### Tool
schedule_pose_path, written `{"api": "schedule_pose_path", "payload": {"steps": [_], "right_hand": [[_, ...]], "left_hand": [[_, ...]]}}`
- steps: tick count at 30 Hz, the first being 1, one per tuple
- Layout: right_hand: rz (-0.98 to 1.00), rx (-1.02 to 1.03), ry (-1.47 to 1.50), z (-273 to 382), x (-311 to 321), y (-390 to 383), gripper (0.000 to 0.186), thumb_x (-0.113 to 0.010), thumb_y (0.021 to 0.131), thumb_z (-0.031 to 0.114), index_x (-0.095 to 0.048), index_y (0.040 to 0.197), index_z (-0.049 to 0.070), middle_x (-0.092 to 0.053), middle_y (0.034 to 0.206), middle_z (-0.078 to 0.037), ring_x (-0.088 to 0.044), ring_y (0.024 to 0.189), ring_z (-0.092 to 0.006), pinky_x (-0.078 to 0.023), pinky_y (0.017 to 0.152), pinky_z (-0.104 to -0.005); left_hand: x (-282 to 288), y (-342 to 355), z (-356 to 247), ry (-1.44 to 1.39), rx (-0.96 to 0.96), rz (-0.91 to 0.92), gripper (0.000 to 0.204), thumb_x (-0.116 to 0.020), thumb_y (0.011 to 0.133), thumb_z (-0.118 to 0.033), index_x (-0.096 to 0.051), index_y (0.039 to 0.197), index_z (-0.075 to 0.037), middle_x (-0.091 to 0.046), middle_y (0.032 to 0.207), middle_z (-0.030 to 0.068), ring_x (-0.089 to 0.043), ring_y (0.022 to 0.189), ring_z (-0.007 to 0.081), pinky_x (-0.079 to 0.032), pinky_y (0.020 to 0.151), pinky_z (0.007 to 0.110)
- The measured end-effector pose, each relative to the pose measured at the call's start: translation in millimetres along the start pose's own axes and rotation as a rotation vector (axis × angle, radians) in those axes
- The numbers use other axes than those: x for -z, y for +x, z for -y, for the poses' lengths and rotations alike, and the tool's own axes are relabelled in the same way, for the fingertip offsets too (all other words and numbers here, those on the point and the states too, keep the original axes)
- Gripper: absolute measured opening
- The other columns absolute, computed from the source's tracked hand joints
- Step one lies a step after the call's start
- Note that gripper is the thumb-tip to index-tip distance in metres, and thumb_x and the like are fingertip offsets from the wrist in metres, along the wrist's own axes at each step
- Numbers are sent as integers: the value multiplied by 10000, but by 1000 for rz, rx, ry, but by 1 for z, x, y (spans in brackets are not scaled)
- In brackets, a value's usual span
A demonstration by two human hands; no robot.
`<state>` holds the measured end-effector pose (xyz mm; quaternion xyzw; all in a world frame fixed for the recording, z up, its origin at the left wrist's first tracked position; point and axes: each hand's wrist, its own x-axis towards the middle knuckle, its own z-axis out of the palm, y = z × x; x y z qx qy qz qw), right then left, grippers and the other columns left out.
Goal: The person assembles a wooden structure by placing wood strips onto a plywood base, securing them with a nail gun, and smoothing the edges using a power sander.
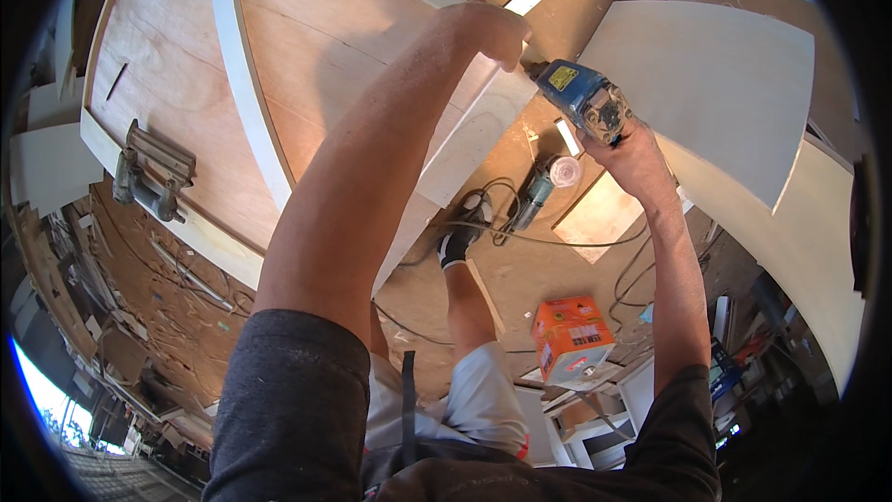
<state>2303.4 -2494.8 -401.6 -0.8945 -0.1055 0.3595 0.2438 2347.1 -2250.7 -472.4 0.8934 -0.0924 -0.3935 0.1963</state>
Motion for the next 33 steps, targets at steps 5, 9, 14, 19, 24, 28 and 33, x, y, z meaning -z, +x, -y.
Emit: {"api": "schedule_pose_path", "payload": {"steps": [5, 9, 14, 19, 24, 28, 33], "right_hand": [[12, -22, 94, -4, -4, -3, 285, -728, 837, 221, -673, 1060, 51, -699, 911, -97, -654, 819, -167, -516, 765, -329], [-26, 5, 100, -3, -11, -2, 210, -711, 875, 200, -680, 1019, 50, -659, 812, -30, -590, 729, -113, -493, 692, -301], [-26, 36, 45, 7, -9, 6, 210, -705, 893, 215, -682, 1021, 51, -654, 798, -3, -571, 728, -96, -486, 694, -298], [-6, -20, 46, 12, -4, 9, 313, -710, 833, 264, -670, 1052, 45, -690, 870, -97, -647, 799, -176, -511, 761, -343], [35, -55, 212, 15, -9, 1, 287, -715, 857, 252, -670, 1047, 42, -688, 893, -76, -637, 808, -159, -507, 767, -320], [-29, -99, 304, -16, -19, -35, 262, -714, 874, 227, -676, 1033, 22, -690, 913, -64, -631, 819, -138, -506, 757, -308], [-121, -227, 482, -65, -55, -97, 265, -723, 856, 226, -684, 1008, 13, -684, 846, -58, -630, 771, -124, -502, 696, -305]], "left_hand": [[1, -3, -4, 28, 2, -4, 629, -698, 764, -207, -536, 1372, -217, -644, 1223, 123, -561, 1197, 299, -465, 964, 447], [9, -7, -4, -23, 10, 40, 572, -645, 796, -163, -544, 1357, -212, -645, 1221, 113, -573, 1180, 289, -457, 971, 439], [2, -1, -1, -77, 54, -24, 484, -572, 842, -125, -564, 1321, -195, -638, 1240, 101, -580, 1172, 281, -449, 972, 431], [4, 6, -1, -74, 41, 17, 434, -530, 871, -149, -577, 1301, -179, -632, 1248, 108, -579, 1176, 285, -449, 969, 439], [-4, 14, 13, -50, 51, -5, 408, -536, 889, -252, -595, 1286, -181, -643, 1224, 105, -568, 1184, 289, -446, 967, 451], [-4, 16, 3, -178, 96, -44, 391, -559, 876, -327, -649, 1223, -171, -644, 1223, 97, -546, 1202, 296, -442, 965, 466], [-10, 3, 2, -34, -37, -183, 427, -640, 835, -421, -679, 1155, -141, -637, 1204, 94, -524, 1202, 299, -401, 1010, 444]]}}
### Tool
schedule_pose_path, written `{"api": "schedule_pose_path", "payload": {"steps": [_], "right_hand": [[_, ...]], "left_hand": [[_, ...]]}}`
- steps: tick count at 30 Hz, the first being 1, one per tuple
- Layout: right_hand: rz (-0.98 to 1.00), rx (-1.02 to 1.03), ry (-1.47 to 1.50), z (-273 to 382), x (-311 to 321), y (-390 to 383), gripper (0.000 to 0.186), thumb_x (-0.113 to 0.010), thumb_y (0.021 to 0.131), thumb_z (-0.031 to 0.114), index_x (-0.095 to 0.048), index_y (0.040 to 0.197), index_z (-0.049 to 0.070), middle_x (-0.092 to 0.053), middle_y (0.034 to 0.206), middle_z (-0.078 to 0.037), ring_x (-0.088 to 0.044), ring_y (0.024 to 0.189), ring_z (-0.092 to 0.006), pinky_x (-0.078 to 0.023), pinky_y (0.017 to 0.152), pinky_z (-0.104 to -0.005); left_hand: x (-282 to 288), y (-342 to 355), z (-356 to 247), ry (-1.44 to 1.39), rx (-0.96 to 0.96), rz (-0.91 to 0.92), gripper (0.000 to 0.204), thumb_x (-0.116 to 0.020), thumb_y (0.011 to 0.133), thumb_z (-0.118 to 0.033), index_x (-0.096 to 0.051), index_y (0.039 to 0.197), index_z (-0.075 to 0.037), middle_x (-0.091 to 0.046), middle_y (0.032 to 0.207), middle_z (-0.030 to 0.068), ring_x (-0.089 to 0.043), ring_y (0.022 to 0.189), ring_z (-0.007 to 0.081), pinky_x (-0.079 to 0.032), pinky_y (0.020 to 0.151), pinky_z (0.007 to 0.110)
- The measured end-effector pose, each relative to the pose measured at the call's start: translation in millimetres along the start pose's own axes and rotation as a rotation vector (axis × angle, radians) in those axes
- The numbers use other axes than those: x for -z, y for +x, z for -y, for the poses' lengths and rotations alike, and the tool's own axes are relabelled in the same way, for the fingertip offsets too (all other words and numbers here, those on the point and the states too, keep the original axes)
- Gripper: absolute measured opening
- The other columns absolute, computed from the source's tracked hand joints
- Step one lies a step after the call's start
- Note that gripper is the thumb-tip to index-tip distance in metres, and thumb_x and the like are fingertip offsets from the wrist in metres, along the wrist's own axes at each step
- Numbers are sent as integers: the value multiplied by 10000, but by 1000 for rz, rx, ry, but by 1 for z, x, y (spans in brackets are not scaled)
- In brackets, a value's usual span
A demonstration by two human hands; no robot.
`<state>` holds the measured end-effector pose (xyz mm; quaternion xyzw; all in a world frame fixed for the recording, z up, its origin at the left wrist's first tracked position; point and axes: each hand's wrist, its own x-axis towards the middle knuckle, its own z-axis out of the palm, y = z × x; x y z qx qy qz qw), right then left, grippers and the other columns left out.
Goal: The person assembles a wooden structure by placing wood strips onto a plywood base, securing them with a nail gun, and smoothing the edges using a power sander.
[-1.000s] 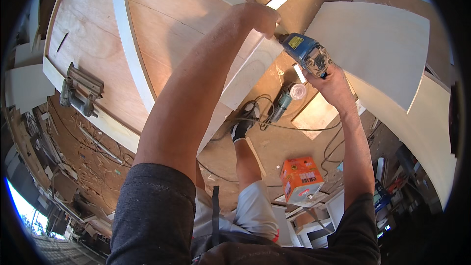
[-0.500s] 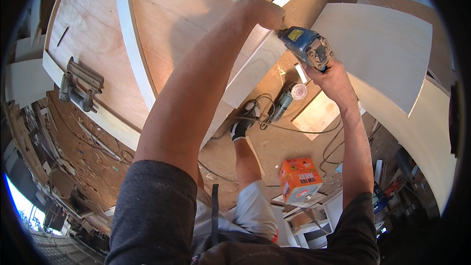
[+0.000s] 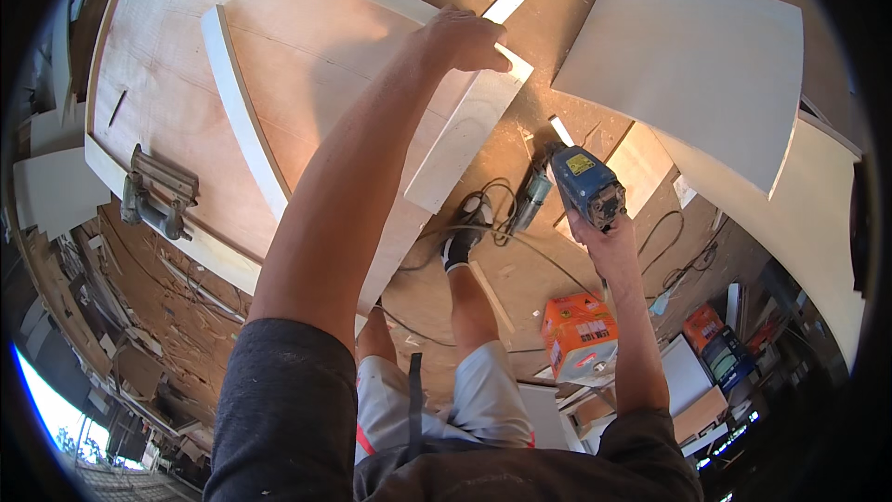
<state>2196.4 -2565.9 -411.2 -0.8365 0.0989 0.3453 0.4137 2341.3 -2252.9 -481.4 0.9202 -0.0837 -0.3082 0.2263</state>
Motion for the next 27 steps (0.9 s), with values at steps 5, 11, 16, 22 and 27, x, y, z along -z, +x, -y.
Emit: {"api": "schedule_pose_path", "payload": {"steps": [5, 11, 16, 22, 27], "right_hand": [[-46, -233, 166, -42, -11, -32, 114, -691, 890, 119, -637, 888, 18, -607, 690, -3, -541, 592, -74, -440, 541, -259], [-18, -275, 186, -77, -27, -48, 242, -720, 847, 244, -686, 923, 17, -622, 675, -25, -559, 599, -97, -453, 565, -289], [-107, -391, 270, -92, -56, -85, 242, -705, 859, 241, -652, 942, 19, -608, 696, -32, -567, 598, -118, -445, 536, -285], [-170, -520, 204, -146, -95, -168, 309, -697, 864, 236, -586, 1023, -5, -591, 853, -78, -581, 581, -133, -485, 519, -294], [-198, -665, -33, -206, -126, -255, 499, -726, 820, 303, -563, 1148, -36, -496, 1075, -190, -624, 675, -239, -528, 599, -375]], "left_hand": [[-5, -8, -2, -7, -86, -103, 415, -663, 844, -443, -681, 1109, -124, -637, 1177, 99, -514, 1195, 306, -361, 1044, 432], [-17, -3, 0, 106, -173, -230, 471, -662, 839, -498, -684, 1095, -103, -653, 1142, 86, -533, 1167, 283, -349, 1029, 421], [-27, -3, -8, 77, -115, -284, 473, -649, 857, -503, -682, 1115, -108, -673, 1091, 79, -543, 1157, 285, -351, 1017, 411], [-48, -54, -11, -18, -104, -881, 362, -626, 925, -296, -597, 1228, -100, -548, 1250, 135, -477, 1201, 347, -374, 1026, 456], [-111, -214, 3, -207, 57, -689, 443, -605, 941, -219, -479, 1350, -105, -464, 1333, 180, -440, 1236, 384, -384, 1020, 499]]}}
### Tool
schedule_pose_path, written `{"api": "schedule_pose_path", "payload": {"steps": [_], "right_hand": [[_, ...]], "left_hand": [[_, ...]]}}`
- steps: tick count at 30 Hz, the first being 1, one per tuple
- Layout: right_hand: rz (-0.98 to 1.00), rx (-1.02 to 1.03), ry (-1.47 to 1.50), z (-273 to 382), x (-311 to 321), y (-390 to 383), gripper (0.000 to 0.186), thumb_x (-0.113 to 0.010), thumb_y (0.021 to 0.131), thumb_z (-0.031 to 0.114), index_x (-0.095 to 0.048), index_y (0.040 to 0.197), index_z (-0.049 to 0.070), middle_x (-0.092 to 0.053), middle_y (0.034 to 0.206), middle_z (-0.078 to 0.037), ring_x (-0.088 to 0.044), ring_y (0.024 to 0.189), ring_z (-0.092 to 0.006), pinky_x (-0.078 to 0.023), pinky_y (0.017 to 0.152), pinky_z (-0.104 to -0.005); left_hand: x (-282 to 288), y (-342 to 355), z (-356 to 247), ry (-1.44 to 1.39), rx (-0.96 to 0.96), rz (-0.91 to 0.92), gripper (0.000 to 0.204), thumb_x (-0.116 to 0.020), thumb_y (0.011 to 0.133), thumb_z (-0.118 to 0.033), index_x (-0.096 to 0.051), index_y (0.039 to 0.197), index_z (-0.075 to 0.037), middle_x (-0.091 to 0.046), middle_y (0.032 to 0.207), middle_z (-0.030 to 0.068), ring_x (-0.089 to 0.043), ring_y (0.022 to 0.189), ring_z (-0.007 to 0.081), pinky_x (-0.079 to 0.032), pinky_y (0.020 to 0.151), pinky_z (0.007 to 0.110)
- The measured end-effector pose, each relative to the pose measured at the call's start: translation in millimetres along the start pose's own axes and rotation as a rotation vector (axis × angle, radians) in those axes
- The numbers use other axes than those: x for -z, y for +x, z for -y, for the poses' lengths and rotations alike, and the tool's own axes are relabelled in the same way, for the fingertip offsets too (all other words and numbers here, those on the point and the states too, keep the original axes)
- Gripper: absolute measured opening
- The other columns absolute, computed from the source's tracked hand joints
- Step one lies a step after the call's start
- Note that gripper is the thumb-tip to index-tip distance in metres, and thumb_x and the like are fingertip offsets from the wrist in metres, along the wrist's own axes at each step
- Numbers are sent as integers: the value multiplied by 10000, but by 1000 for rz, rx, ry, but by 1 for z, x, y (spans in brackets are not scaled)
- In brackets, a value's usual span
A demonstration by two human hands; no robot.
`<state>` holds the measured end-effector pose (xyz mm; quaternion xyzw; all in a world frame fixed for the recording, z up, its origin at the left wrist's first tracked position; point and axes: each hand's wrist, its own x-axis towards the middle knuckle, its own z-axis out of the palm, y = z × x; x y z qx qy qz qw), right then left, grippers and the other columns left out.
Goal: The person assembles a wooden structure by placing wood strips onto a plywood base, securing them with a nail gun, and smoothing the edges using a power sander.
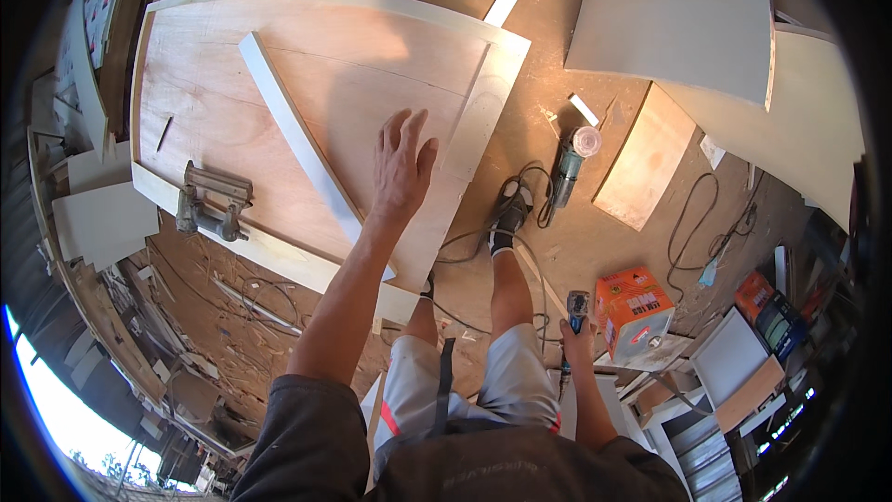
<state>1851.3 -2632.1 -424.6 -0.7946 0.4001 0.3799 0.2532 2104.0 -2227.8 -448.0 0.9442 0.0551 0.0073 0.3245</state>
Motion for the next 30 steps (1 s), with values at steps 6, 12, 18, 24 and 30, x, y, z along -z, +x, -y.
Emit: {"api": "schedule_pose_path", "payload": {"steps": [6, 12, 18, 24, 30], "right_hand": [[71, 27, -138, -117, -36, -37, 479, -688, 810, 239, -554, 1213, 19, -586, 808, -132, -632, 574, -207, -508, 512, -354], [108, 57, -135, -96, -71, -83, 483, -674, 816, 253, -556, 1231, 37, -653, 719, -119, -644, 566, -207, -522, 559, -358], [140, 309, -93, -76, -116, -59, 662, -654, 829, 215, -398, 1419, 59, -651, 935, -187, -648, 862, -299, -494, 756, -402], [176, 446, -171, -41, -171, 11, 771, -673, 823, 179, -311, 1500, 111, -549, 1220, -293, -588, 1089, -438, -467, 927, -457], [79, 378, -426, -50, -229, 116, 771, -685, 828, 140, -326, 1509, 191, -532, 1266, -242, -569, 1141, -401, -478, 946, -485]], "left_hand": [[79, -203, 44, 193, 182, 206, 505, -602, 937, -240, -441, 1401, -122, -408, 1400, 199, -373, 1317, 396, -314, 1083, 524], [120, -296, 101, 322, 316, 336, 593, -608, 923, -353, -408, 1438, -137, -316, 1504, 210, -299, 1389, 401, -256, 1114, 567], [112, -316, 103, 374, 280, 371, 704, -631, 904, -401, -357, 1472, -87, -253, 1536, 234, -218, 1431, 419, -262, 1138, 539], [79, -332, 116, 408, 221, 258, 771, -635, 907, -433, -313, 1485, -37, -193, 1554, 261, -153, 1440, 461, -255, 1150, 541], [67, -334, 121, 534, 151, 272, 796, -640, 912, -449, -259, 1499, -70, -167, 1555, 256, -146, 1443, 448, -257, 1138, 562]]}}
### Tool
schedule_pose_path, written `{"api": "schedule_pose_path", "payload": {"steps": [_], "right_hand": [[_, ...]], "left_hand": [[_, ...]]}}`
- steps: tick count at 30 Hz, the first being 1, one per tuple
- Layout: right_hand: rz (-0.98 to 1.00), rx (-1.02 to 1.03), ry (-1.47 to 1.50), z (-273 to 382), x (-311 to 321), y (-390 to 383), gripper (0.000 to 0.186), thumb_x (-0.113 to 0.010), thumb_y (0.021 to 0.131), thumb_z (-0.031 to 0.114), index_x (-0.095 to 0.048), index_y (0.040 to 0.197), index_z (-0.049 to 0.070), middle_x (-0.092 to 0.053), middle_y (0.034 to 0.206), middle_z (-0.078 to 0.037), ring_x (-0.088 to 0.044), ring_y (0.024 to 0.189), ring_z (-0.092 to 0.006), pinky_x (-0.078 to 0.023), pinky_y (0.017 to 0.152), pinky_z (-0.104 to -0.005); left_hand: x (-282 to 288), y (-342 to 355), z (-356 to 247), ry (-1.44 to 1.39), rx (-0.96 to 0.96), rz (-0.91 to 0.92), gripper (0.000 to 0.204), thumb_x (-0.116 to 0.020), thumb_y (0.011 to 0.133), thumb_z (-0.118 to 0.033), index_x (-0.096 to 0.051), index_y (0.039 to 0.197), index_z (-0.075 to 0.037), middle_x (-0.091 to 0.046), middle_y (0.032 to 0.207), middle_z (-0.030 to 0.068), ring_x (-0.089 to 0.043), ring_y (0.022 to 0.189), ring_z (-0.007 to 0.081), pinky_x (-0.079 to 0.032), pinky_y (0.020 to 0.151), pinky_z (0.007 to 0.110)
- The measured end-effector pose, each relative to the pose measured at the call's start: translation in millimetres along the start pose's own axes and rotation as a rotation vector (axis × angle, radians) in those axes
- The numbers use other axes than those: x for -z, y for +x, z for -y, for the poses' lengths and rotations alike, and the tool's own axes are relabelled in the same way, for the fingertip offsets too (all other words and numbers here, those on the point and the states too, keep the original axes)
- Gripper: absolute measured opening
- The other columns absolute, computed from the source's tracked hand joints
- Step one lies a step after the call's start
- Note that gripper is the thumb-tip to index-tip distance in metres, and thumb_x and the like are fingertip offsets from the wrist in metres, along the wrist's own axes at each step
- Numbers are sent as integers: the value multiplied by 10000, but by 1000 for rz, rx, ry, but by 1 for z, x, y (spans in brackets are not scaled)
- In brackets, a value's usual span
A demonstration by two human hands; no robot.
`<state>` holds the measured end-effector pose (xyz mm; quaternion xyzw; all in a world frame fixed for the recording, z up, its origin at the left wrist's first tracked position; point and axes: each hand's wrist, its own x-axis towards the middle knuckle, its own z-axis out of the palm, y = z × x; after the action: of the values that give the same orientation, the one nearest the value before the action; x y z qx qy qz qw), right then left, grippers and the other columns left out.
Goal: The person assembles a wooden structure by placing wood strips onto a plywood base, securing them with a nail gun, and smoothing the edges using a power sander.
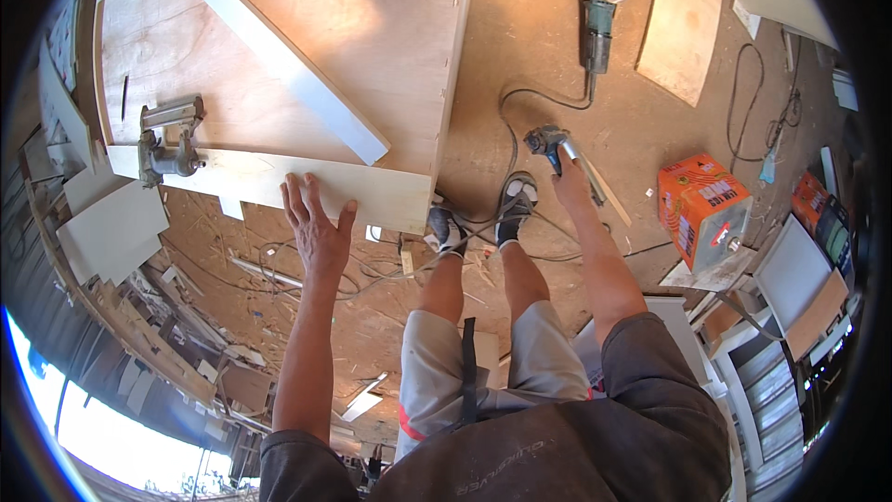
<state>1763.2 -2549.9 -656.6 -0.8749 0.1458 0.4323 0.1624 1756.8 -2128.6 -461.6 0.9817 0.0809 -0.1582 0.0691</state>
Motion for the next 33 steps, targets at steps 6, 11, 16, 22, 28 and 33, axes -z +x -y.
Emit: {"api": "schedule_pose_path", "payload": {"steps": [6, 11, 16, 22, 28, 33], "right_hand": [[-109, -43, -219, -74, -30, 61, 761, -675, 842, 94, -333, 1507, 236, -521, 1288, -163, -542, 1152, -360, -477, 959, -458], [-110, 22, -206, -105, -55, 79, 695, -610, 872, 48, -349, 1499, 194, -506, 1313, -159, -511, 1199, -360, -449, 998, -452], [-68, 20, -143, -123, -52, 59, 576, -557, 886, 17, -427, 1437, 121, -545, 1256, -198, -548, 1160, -379, -477, 955, -457], [-194, 547, 710, 125, 67, -84, 321, -597, 929, 100, -580, 1238, 13, -626, 952, -152, -620, 867, -301, -504, 817, -412], [-419, 842, 139, 321, 107, -116, 605, -667, 888, 280, -425, 1411, 99, -551, 1211, -139, -535, 1112, -299, -466, 916, -434], [-487, 712, -122, 357, 78, -108, 652, -678, 847, 249, -410, 1421, 96, -534, 1168, -154, -539, 1076, -323, -472, 907, -481]], "left_hand": [[-16, 0, -5, 40, -15, 18, 806, -640, 920, -427, -223, 1509, -68, -140, 1556, 267, -147, 1435, 470, -253, 1122, 591], [-13, -4, -4, 23, 31, 30, 817, -655, 911, -412, -217, 1512, -73, -134, 1556, 272, -141, 1434, 473, -255, 1116, 599], [-15, 3, -12, -44, 50, 38, 805, -672, 905, -355, -218, 1511, -81, -133, 1563, 270, -133, 1444, 467, -235, 1145, 566], [18, -10, 7, -39, 114, 55, 821, -675, 892, -412, -253, 1505, -66, -130, 1562, 280, -118, 1450, 469, -244, 1162, 522], [17, -5, -1, -78, 145, 122, 854, -613, 895, -501, -257, 1509, -28, -130, 1572, 275, -85, 1466, 452, -212, 1185, 475], [12, -7, 1, -155, 115, 131, 834, -582, 903, -511, -260, 1517, -47, -133, 1584, 255, -89, 1469, 445, -197, 1191, 471]]}}
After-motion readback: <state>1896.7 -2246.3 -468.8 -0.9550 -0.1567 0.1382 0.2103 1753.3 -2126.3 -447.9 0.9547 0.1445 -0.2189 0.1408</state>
